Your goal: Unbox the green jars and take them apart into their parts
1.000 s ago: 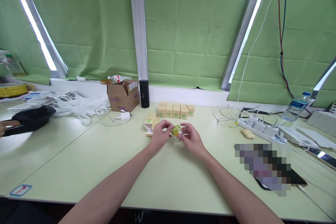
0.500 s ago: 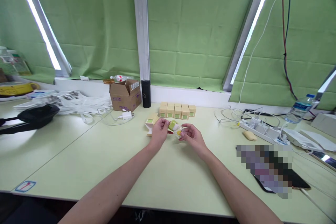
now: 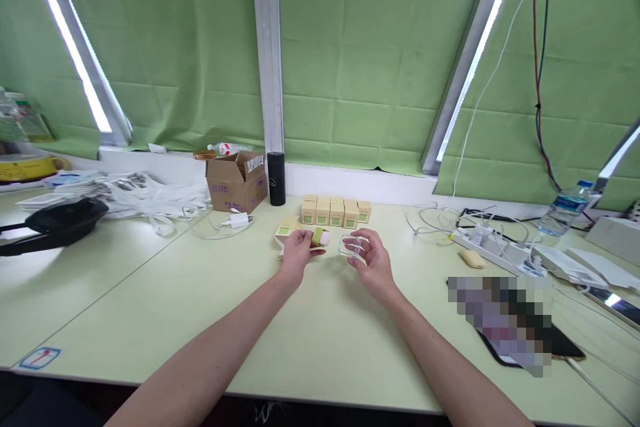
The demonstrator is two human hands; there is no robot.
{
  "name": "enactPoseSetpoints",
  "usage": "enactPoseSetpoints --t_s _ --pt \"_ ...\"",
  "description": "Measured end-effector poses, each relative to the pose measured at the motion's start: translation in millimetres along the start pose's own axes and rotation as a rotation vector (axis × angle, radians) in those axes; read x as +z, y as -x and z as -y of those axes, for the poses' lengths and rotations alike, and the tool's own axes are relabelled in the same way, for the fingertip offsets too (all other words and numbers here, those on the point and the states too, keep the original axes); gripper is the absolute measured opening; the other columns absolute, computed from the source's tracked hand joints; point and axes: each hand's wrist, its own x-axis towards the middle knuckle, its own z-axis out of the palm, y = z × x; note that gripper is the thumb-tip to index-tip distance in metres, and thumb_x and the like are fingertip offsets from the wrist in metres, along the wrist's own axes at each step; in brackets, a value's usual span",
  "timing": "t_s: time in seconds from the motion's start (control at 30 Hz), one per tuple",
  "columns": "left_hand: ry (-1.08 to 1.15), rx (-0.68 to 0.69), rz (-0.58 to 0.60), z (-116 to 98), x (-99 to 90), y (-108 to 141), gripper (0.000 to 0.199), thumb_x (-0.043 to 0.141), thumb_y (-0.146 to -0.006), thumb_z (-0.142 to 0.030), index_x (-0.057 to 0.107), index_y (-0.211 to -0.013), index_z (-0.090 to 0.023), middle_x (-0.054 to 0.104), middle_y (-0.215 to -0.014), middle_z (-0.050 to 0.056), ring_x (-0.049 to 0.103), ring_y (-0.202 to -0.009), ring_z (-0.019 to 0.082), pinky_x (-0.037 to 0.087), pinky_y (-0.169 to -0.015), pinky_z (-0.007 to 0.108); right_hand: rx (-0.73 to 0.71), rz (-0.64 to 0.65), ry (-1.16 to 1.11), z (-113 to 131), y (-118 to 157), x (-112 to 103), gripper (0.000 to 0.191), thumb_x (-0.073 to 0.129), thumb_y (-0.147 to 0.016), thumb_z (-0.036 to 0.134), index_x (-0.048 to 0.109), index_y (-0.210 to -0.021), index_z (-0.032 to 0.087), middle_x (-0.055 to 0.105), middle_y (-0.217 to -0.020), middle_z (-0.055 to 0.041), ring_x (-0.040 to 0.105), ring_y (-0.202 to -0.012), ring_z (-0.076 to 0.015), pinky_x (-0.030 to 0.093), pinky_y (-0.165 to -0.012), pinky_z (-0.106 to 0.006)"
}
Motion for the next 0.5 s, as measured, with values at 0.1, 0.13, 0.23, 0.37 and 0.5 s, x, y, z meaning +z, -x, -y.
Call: enactPoseSetpoints --t_s 0.1,0.13,0.23,0.37,0.5 --pt "0.005 -0.012 -0.009 0 -0.1 0 0.018 0.067 -0.096 -0.029 0.058 -0.087 -0.016 0.071 -0.086 0.006 0.073 -0.069 0.015 0.068 -0.067 0.036 -0.084 -0.034 0.122 2 0 -1 0.042 0.069 -0.074 0.013 0.064 -0.113 0.03 0.054 -0.128 -0.0047 0.059 -0.12 -0.024 0.055 -0.104 -0.046" --pt "0.006 -0.015 -0.01 -1 -0.1 0 0.019 0.068 -0.096 -0.029 0.058 -0.087 -0.016 0.071 -0.085 0.006 0.073 -0.069 0.015 0.068 -0.068 0.036 -0.098 -0.045 0.16 3 -1 -2 0.042 0.068 -0.074 0.013 0.065 -0.113 0.03 0.055 -0.128 -0.0051 0.057 -0.122 -0.0248 0.054 -0.104 -0.046" --pt "0.007 -0.02 -0.009 -2 0.2 1 0.02 0.069 -0.096 -0.031 0.058 -0.087 -0.016 0.071 -0.085 0.006 0.073 -0.07 0.015 0.068 -0.068 0.034 -0.112 -0.086 0.237 5 -1 -3 0.043 0.069 -0.074 0.014 0.065 -0.114 0.029 0.059 -0.127 -0.0066 0.055 -0.122 -0.027 0.053 -0.101 -0.047" --pt "0.008 -0.029 -0.016 -4 1.3 3 0.02 0.069 -0.096 -0.03 0.059 -0.087 -0.016 0.071 -0.086 0.005 0.073 -0.072 0.014 0.067 -0.068 0.032 -0.095 -0.141 0.217 7 -3 -5 0.044 0.076 -0.076 0.021 0.064 -0.117 0.028 0.064 -0.124 -0.0073 0.058 -0.116 -0.0265 0.051 -0.099 -0.045" --pt "0.007 -0.049 -0.037 -9 3.6 6 0.016 0.066 -0.097 -0.024 0.059 -0.086 -0.015 0.071 -0.085 0.006 0.073 -0.07 0.015 0.067 -0.067 0.033 0.029 -0.186 -0.12 7 -10 -12 0.051 0.082 -0.078 0.039 0.059 -0.122 0.029 0.072 -0.108 -0.0044 0.065 -0.099 -0.0221 0.054 -0.085 -0.037"
